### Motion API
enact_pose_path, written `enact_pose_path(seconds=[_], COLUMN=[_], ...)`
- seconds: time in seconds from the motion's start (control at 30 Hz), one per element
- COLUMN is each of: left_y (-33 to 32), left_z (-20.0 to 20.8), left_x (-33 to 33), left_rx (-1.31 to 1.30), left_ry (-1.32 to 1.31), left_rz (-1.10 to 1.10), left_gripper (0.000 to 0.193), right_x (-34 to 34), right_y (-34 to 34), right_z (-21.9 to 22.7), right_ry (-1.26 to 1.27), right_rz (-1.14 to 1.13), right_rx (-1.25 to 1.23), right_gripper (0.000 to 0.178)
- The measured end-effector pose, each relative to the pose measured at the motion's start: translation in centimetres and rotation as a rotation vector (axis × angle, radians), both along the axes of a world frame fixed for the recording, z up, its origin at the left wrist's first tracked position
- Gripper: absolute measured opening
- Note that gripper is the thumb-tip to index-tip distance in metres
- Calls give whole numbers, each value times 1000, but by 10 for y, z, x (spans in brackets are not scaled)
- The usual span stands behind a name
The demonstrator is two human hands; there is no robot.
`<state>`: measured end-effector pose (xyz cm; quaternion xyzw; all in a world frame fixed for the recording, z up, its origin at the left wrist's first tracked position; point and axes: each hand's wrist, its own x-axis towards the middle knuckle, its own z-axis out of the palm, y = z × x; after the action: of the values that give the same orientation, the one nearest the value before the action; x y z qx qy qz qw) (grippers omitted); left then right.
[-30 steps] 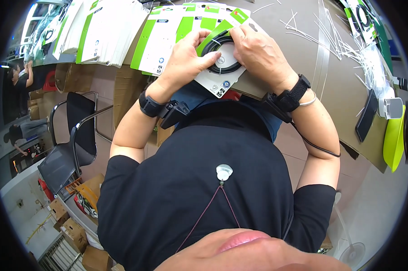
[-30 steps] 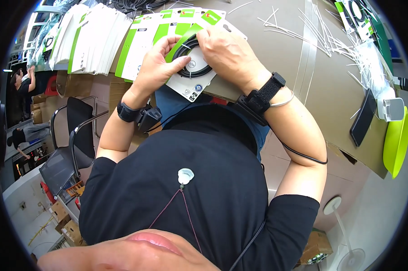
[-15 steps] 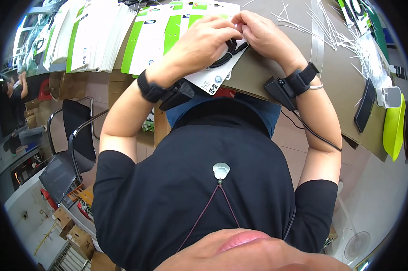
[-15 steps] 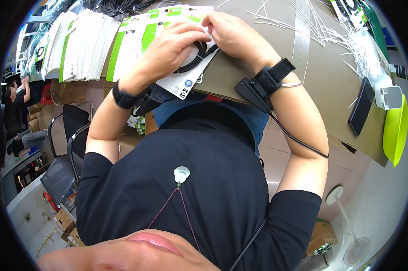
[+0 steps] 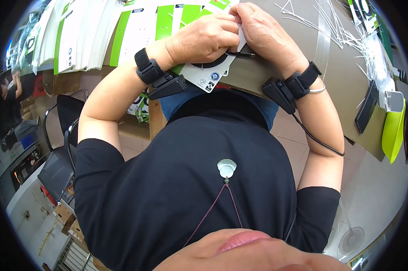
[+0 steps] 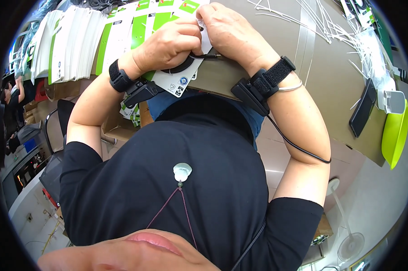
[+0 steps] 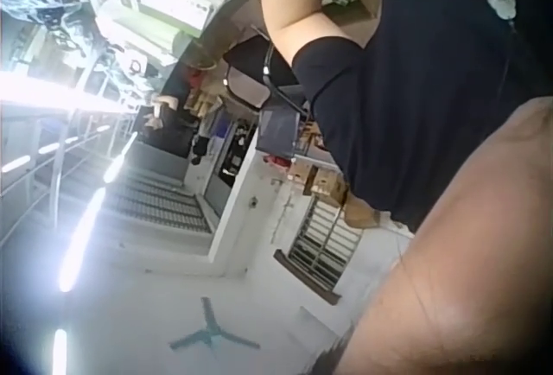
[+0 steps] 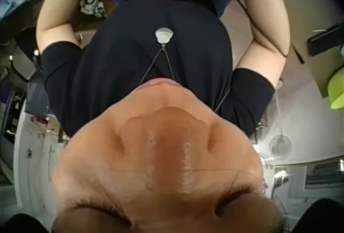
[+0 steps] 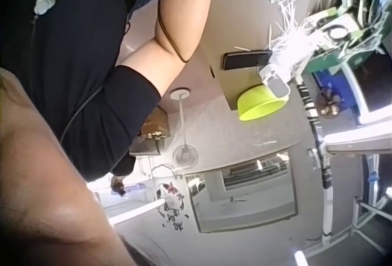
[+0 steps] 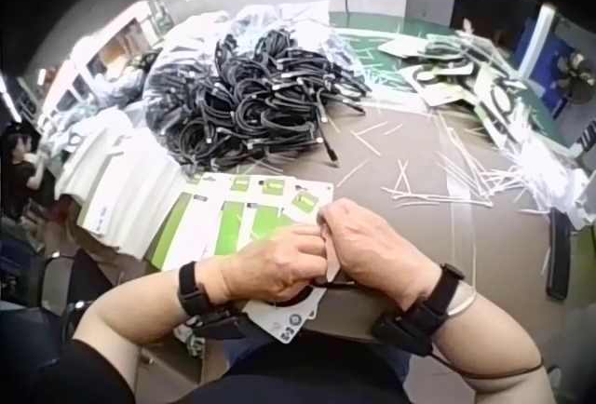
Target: The person packages USB cables by hand by placing a cable onto a cardboard backing, threading a plastic tie through the backing, and pulling it tight. They then turn the package over and repeat the process with a second tie to secure the other side of the cable before setting the finished package aside.
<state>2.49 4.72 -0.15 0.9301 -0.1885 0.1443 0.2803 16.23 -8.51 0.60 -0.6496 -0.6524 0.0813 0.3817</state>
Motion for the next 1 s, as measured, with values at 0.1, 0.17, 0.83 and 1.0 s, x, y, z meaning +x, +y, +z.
enact_pose_path(seconds=[0.1, 0.17, 0.83, 1.0], left_y=[2, 0, -49, -47], left_z=[5, 15, 11, 16], left_x=[-6, -22, -71, -74], left_rx=[31, 88, 103, 45], left_ry=[-35, -214, 228, 277], left_rz=[-48, 333, 1009, 995], left_gripper=[8, 12, 31, 28], right_x=[6, 12, -25, -20], right_y=[0, 0, 14, 11], right_z=[-14, -26, 0, 3], right_ry=[26, 117, -593, -428], right_rz=[9, 11, 168, 186], right_rx=[-1, -10, -11, -74], right_gripper=[10, 16, 19, 19])
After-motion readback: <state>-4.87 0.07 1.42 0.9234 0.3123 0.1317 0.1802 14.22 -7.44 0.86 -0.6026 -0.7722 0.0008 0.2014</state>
